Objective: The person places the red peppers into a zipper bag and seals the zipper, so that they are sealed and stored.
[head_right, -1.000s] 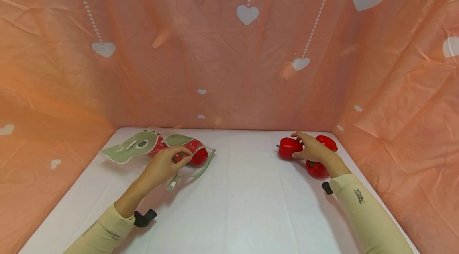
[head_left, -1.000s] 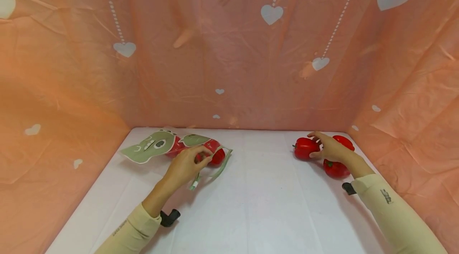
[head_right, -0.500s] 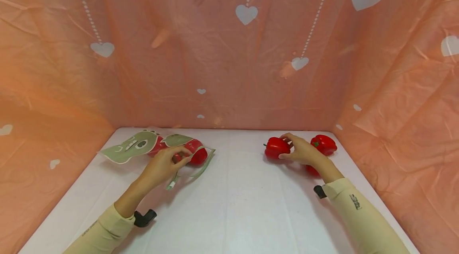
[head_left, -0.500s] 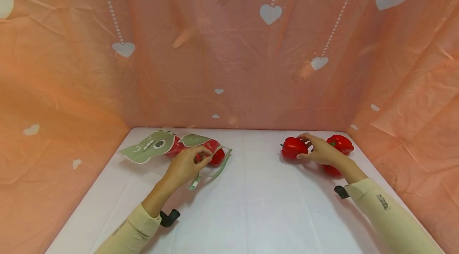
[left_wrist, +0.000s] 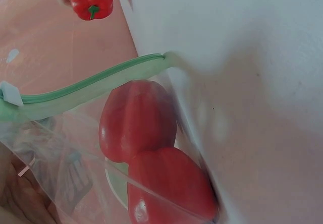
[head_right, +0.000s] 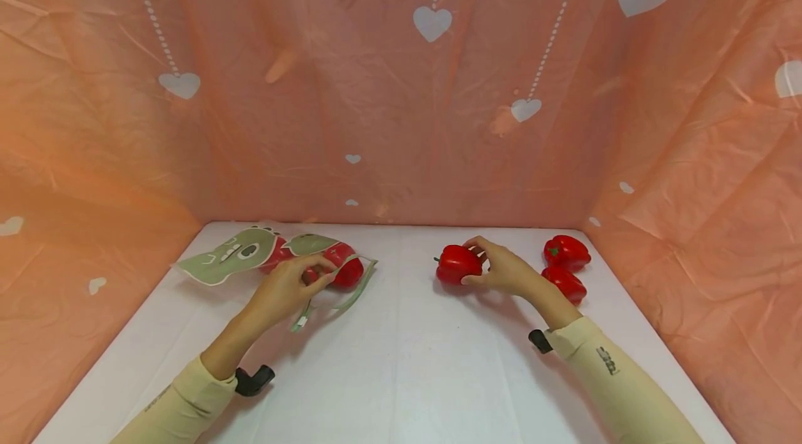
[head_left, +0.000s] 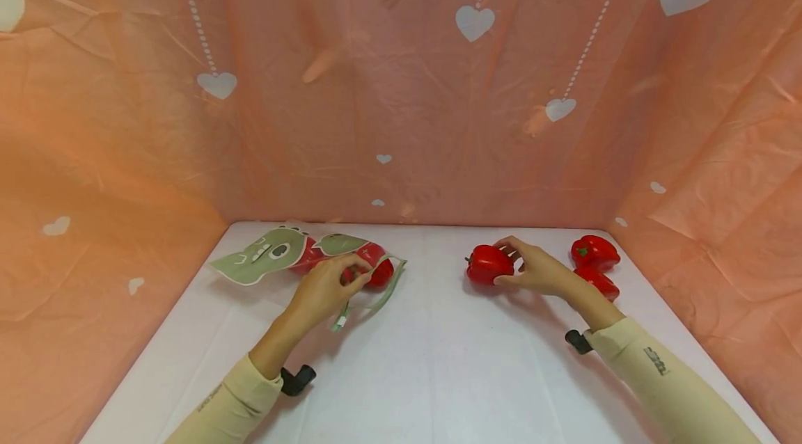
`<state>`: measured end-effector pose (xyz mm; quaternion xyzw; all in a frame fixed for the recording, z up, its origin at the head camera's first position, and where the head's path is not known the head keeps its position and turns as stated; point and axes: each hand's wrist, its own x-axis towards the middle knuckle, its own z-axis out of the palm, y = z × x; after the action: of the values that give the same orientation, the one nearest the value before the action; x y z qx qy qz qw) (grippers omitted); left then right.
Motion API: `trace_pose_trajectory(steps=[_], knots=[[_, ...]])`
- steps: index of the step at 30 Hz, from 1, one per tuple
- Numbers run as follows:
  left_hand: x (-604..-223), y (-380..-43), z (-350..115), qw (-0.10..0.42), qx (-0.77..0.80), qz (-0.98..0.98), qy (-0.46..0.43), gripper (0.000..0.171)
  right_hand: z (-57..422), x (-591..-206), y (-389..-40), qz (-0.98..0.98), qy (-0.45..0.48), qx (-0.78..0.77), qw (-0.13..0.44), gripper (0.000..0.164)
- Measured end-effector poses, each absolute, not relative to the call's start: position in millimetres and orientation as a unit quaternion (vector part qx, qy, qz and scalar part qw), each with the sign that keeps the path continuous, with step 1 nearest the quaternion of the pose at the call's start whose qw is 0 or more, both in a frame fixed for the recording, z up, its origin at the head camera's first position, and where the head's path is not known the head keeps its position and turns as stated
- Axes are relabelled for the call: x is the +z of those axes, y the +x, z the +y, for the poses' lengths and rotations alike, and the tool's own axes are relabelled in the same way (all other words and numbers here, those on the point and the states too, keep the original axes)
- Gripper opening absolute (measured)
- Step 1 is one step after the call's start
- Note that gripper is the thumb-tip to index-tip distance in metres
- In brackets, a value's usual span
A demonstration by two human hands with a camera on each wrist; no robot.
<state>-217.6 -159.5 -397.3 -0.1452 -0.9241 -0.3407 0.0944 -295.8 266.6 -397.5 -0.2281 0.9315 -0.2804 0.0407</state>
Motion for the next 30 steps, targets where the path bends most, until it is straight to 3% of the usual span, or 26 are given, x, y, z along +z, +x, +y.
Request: trace_pose_trajectory(steps=[30], knots=[[-397,-219,-160,0.09,-0.343,-0.923,-0.147,0.02,176,-412,-263,0.914,-0.243,-0.324,0.003,0.066]])
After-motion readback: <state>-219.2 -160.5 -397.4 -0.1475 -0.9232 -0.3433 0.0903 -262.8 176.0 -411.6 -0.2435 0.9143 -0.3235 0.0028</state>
